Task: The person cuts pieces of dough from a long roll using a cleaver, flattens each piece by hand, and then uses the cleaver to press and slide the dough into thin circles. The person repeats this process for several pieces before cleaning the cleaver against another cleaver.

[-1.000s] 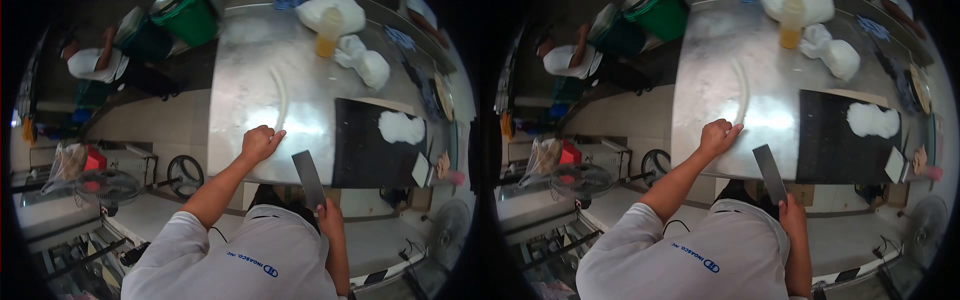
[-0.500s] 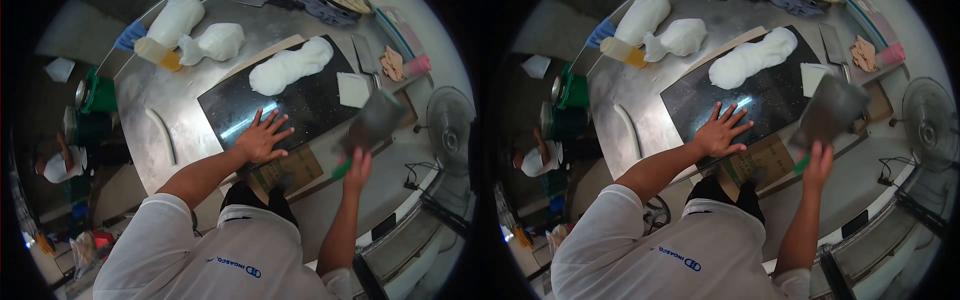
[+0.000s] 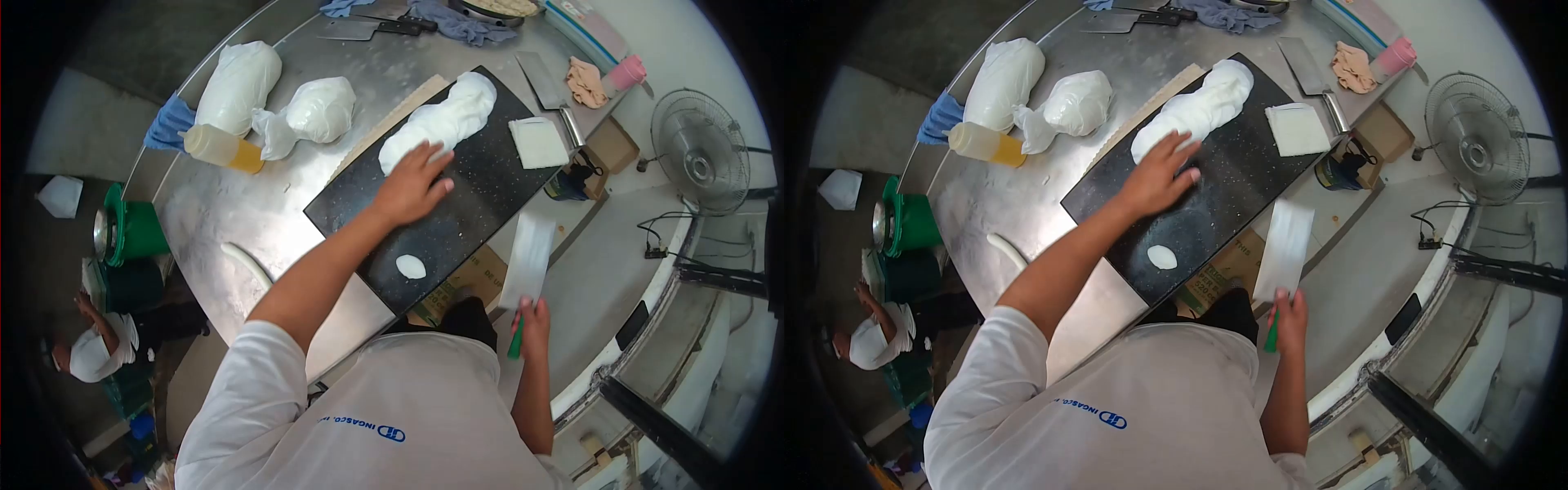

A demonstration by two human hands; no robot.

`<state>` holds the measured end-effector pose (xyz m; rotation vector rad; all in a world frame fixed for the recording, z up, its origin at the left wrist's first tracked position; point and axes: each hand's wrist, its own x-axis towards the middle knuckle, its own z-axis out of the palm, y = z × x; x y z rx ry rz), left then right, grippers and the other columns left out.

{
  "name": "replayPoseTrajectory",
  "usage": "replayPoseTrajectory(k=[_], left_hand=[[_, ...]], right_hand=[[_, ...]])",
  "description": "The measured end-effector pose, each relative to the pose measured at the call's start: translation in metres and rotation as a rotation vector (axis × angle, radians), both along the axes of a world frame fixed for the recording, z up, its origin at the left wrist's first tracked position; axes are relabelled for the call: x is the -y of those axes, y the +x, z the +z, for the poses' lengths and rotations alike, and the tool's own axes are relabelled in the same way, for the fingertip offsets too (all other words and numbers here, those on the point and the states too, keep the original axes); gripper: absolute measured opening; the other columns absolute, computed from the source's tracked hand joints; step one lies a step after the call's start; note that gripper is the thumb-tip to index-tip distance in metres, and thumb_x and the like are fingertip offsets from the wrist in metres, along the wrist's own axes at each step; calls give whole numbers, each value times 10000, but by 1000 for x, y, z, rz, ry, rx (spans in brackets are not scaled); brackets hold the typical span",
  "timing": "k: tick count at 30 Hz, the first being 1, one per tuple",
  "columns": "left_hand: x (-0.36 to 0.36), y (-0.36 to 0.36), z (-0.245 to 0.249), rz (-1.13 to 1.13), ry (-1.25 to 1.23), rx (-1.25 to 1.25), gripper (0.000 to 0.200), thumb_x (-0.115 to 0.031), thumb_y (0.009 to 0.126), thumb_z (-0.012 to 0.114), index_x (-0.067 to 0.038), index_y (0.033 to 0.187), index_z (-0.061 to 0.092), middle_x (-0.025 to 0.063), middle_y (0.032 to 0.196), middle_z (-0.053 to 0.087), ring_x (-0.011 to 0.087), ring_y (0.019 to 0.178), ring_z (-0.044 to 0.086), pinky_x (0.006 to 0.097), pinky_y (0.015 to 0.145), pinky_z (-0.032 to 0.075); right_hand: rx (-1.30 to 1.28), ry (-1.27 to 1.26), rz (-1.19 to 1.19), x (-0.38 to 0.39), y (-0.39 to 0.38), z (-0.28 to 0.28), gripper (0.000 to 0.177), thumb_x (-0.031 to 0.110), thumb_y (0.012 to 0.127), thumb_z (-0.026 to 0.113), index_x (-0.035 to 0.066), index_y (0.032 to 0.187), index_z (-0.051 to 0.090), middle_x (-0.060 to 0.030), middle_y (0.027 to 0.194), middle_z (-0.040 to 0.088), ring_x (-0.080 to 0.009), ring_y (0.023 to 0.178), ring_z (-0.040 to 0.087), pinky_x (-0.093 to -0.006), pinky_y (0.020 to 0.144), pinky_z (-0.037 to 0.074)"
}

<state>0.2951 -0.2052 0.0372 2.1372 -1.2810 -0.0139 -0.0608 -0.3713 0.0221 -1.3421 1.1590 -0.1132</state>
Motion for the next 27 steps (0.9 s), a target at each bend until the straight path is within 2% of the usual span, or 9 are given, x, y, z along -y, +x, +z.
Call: replayPoseTrajectory(k=[5,7,9,11,13,14,23,25,27], left_hand=[[64,76,-5,-12,-32,54,523,-267,986,612,-73,1464,529,191,1521,500,422,1425,439,480,1189,362],[92,97,-9,-3,-57,25,501,-261,989,589,-68,1448,541,193,1508,513,423,1407,460,484,1178,375],[109,111,-19,41,-6,-95,476,-238,988,577,-71,1434,552,197,1467,552,420,1368,498,476,1146,412],[119,116,-24,77,-28,-56,461,-232,988,573,-69,1419,563,203,1405,594,411,1308,540,467,1110,437],[124,119,-22,117,134,-9,466,-233,986,574,-70,1422,560,207,1327,626,402,1226,580,467,1061,462],[127,123,-21,132,119,5,435,-230,975,583,-67,1378,601,199,1231,653,395,1152,600,473,1013,476],[142,135,-3,263,260,-46,216,-218,913,652,-71,1035,752,191,1064,696,374,1027,659,462,916,524],[142,132,1,287,266,-13,193,-208,908,654,-71,1006,749,182,1034,701,371,997,670,464,888,535],[141,131,5,307,271,22,172,-198,902,656,-72,976,746,173,1004,707,369,968,681,465,860,545]], right_hand=[[26,72,-101,-31,-41,8,232,316,1004,661,110,987,555,-3,680,539,-104,496,510,-273,447,438],[39,82,-114,-23,-35,5,210,258,1004,668,74,1066,586,-2,670,538,-101,507,510,-276,466,434],[47,22,-13,-4,-23,2,222,255,1000,674,63,1053,576,-4,670,537,-100,512,509,-275,472,432],[61,22,28,19,-5,7,221,249,999,676,56,1022,571,-1,665,530,-97,514,507,-277,472,429],[102,-1,121,45,13,14,218,248,999,674,56,999,571,-1,674,536,-94,519,515,-276,476,432],[111,2,129,59,22,18,218,248,999,674,56,999,571,-1,674,536,-94,519,515,-276,476,432],[280,-41,351,153,143,26,203,247,1011,646,57,1002,573,-17,734,556,-112,547,538,-268,506,458],[222,200,238,160,173,10,183,234,1015,638,66,1028,566,-28,780,577,-130,579,567,-281,515,477],[198,209,235,161,187,-3,174,220,1015,636,66,1029,556,-32,793,578,-139,594,578,-293,524,491]])
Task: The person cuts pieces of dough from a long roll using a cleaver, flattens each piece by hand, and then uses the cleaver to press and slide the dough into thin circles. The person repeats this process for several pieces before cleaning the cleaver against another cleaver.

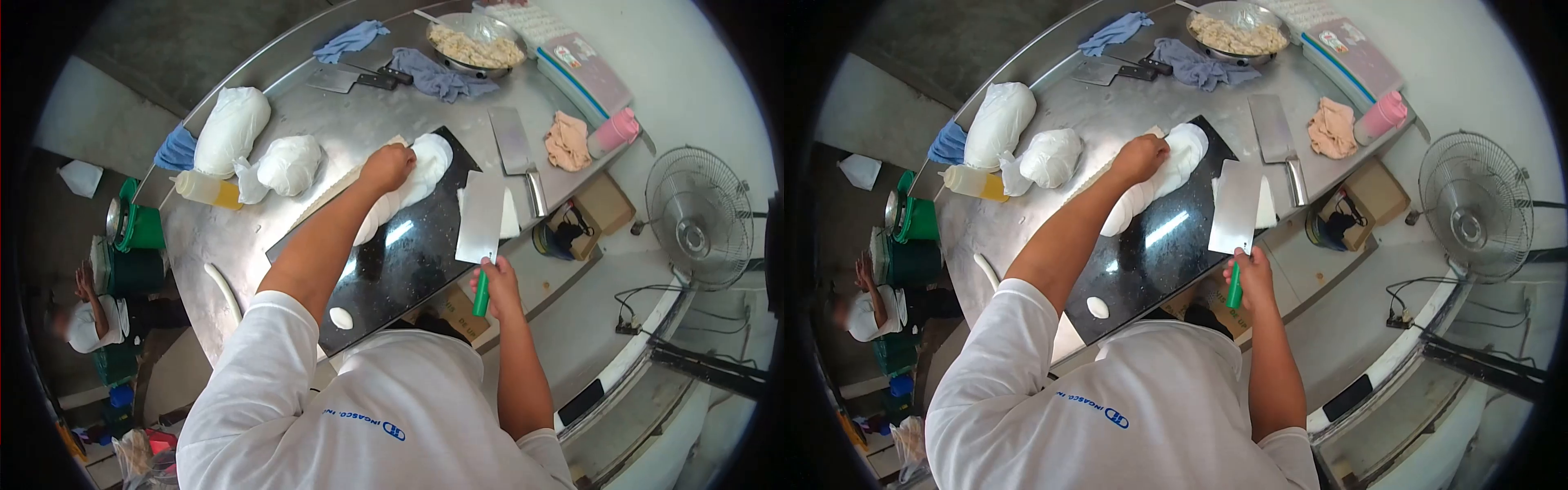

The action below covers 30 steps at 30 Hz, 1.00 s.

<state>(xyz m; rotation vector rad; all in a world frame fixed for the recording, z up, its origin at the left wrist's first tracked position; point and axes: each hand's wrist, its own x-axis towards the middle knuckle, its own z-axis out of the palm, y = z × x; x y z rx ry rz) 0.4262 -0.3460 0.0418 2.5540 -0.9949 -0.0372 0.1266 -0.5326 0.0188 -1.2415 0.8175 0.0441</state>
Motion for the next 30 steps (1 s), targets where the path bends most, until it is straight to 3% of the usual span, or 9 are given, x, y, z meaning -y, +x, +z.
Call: replayPoseTrajectory(k=[4,7,9,12,20,22,23,25,30], left_hand=[[-2,-3,-3,15,-62,-10,129,-178,892,662,-64,914,718,164,998,712,372,943,688,476,836,549],[-1,-2,-7,3,-27,-6,187,-167,884,662,-74,1032,729,157,1006,719,367,1012,673,478,893,537],[1,-8,-9,-83,-273,109,297,-158,872,662,-81,1151,724,157,1060,717,364,1094,643,475,961,515],[6,-2,-7,-95,-90,-115,381,-162,862,668,-78,1232,705,162,1129,704,365,1142,618,470,1002,499],[6,14,-12,-113,-19,-134,289,-193,832,726,-54,1085,730,169,1040,693,355,1023,653,443,917,519],[5,16,-8,-131,-60,-123,274,-187,825,741,-33,1051,723,178,956,696,349,950,669,436,868,523],[6,17,-6,-137,-43,-168,265,-189,824,748,-33,1036,719,174,963,699,347,944,671,434,867,524],[7,18,0,-143,-28,-213,258,-192,822,755,-33,1021,716,171,970,703,344,939,673,432,866,525],[7,23,-12,-112,-44,-262,255,-223,803,753,-59,996,721,164,1019,728,350,1014,694,442,884,545]], right_hand=[[-66,-48,-35,-1,9,-12,183,163,1005,643,62,1070,506,-53,857,575,-160,630,601,-324,545,523],[-23,-61,-121,-3,16,-14,239,132,995,656,63,1117,463,-69,894,562,-163,664,608,-330,545,526],[-7,-75,-118,1,23,-15,273,128,995,658,64,1153,444,-81,928,559,-169,683,614,-338,554,533],[35,-74,-118,7,18,-19,338,136,993,664,63,1216,422,-98,978,551,-184,709,621,-351,579,547],[-58,5,-103,-11,-25,-19,498,208,968,715,57,1331,410,-101,1037,550,-201,771,626,-358,682,563],[27,-411,-78,-13,-32,-32,434,182,960,718,48,1294,478,-99,1067,576,-185,862,620,-334,752,544],[25,-408,-81,-11,-35,-37,434,182,960,718,48,1294,478,-99,1067,576,-185,862,620,-334,752,544],[111,-750,-114,-9,-31,-25,328,147,938,721,23,1199,565,-122,1112,590,-226,957,622,-358,826,523],[246,-840,4,-8,-1,11,247,115,924,722,17,1120,608,-99,1059,627,-215,917,627,-350,812,525]])
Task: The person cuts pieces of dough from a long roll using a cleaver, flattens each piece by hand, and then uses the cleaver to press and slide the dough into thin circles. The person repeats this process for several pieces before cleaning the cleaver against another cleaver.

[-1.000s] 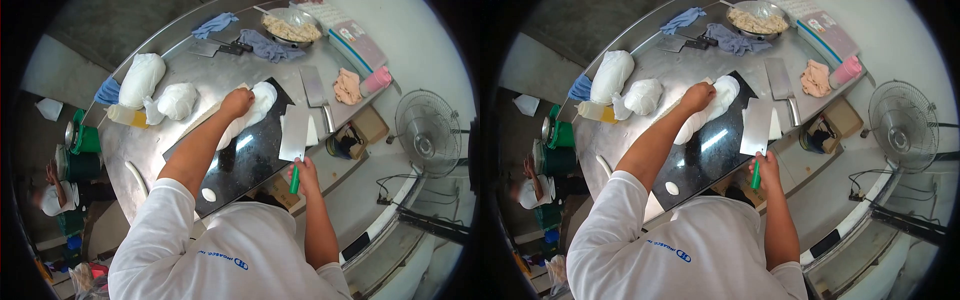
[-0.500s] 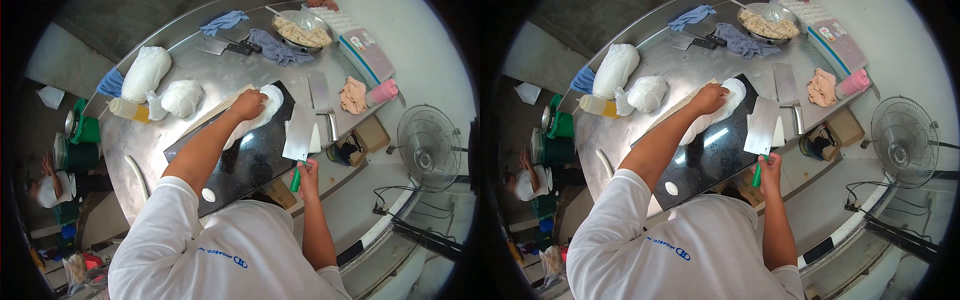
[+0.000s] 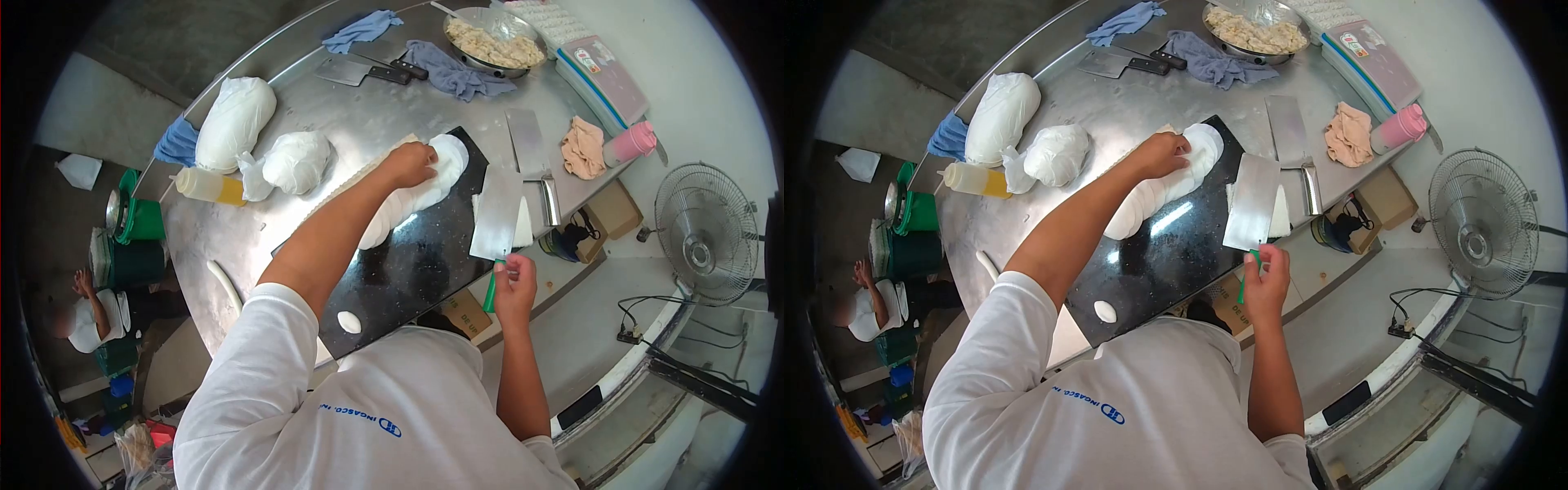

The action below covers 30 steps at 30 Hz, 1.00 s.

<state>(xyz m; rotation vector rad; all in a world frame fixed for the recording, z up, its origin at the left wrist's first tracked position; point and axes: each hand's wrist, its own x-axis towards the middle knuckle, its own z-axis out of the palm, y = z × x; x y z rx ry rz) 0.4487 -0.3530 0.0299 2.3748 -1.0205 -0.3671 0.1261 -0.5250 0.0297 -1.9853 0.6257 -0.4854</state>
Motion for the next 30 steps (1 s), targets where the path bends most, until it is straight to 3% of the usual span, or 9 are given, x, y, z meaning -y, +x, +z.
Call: replayPoseTrajectory(k=[5,7,10,12,15,17,21,25,30], left_hand=[[6,-9,7,45,83,53,229,-244,811,751,-83,972,726,157,1014,731,354,992,699,459,869,545],[5,-12,11,65,73,55,217,-248,815,750,-92,964,727,154,1008,732,353,984,700,465,862,545],[2,-18,21,92,60,9,196,-209,815,754,-54,915,689,168,955,713,365,946,680,462,829,532],[0,-21,20,16,34,133,174,-206,824,745,-68,913,686,158,944,714,362,949,683,469,823,533],[-4,-25,12,26,-20,161,164,-174,823,741,-61,928,686,160,942,716,366,947,685,476,827,536],[-4,-30,6,91,-125,176,162,-141,816,739,-53,949,711,151,922,712,364,935,677,471,834,541],[-5,-34,11,42,-105,263,97,-132,830,728,-57,892,725,123,859,684,334,913,654,453,850,528],[-23,-34,11,-256,-195,349,98,-150,832,742,-75,885,708,103,886,661,316,946,646,438,866,522],[-33,-36,16,-185,-195,195,147,-147,824,761,-73,936,703,125,952,658,328,970,643,450,885,523]], right_hand=[[-2,-67,213,0,54,11,179,127,934,713,8,1045,641,-100,982,659,-198,870,652,-345,809,532],[71,-120,261,0,91,20,195,134,913,725,5,1037,649,-165,982,662,-321,875,666,-412,797,533],[86,-203,329,3,155,21,197,137,930,689,11,1079,662,-174,1055,681,-362,935,672,-432,836,540],[37,-210,361,5,197,20,206,137,936,674,13,1100,665,-178,1090,687,-374,970,671,-443,864,539],[126,-453,410,10,252,-2,262,141,941,651,40,1182,672,-178,1149,689,-386,1054,649,-456,946,516],[24,-540,496,13,281,-13,338,165,937,651,77,1263,668,-165,1249,669,-400,1152,601,-483,1008,484],[-241,-635,561,6,305,1,379,189,921,669,125,1294,675,-134,1271,654,-400,1183,568,-492,1029,465],[-384,-668,715,6,313,13,283,202,901,685,129,1174,701,-115,1226,651,-385,1177,555,-499,1039,441],[-440,-637,828,7,320,25,191,190,873,708,115,1047,688,-97,1169,666,-373,1156,568,-509,1018,441]])
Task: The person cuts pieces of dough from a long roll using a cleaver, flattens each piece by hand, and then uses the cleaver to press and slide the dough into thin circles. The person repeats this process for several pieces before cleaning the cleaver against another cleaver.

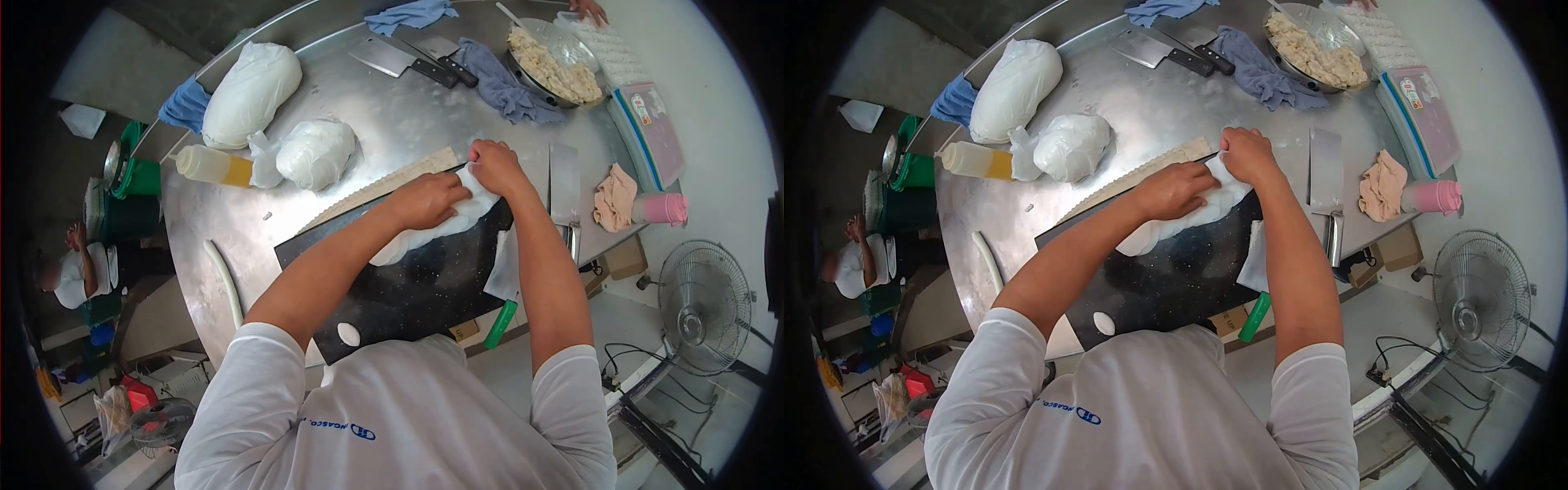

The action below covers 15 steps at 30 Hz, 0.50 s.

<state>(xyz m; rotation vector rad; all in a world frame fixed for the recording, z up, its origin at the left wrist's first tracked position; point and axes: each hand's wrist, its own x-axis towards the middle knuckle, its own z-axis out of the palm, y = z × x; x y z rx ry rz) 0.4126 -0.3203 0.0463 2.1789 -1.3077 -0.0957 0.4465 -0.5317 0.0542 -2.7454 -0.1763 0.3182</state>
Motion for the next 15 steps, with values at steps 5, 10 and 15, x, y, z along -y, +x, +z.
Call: replayPoseTrajectory(k=[5,10,15], left_hand=[[2,10,8,89,266,-61,243,-141,813,773,-90,1031,680,124,955,643,347,975,648,466,863,524],[-34,-18,22,-93,76,-204,245,-104,806,758,-96,1025,647,108,935,649,341,949,659,477,827,521],[-47,-35,3,142,112,18,260,-79,813,716,-110,1070,691,104,971,690,348,960,652,478,839,521]], right_hand=[[-21,-17,80,3,2,1,195,181,841,747,93,996,668,-120,1103,679,-374,1125,593,-482,964,466],[-42,157,103,11,-2,3,202,175,830,759,77,986,676,-139,1097,678,-388,1120,595,-461,955,480],[38,21,253,4,-9,0,215,170,824,758,63,988,669,-172,1063,684,-401,1093,609,-469,923,492]])
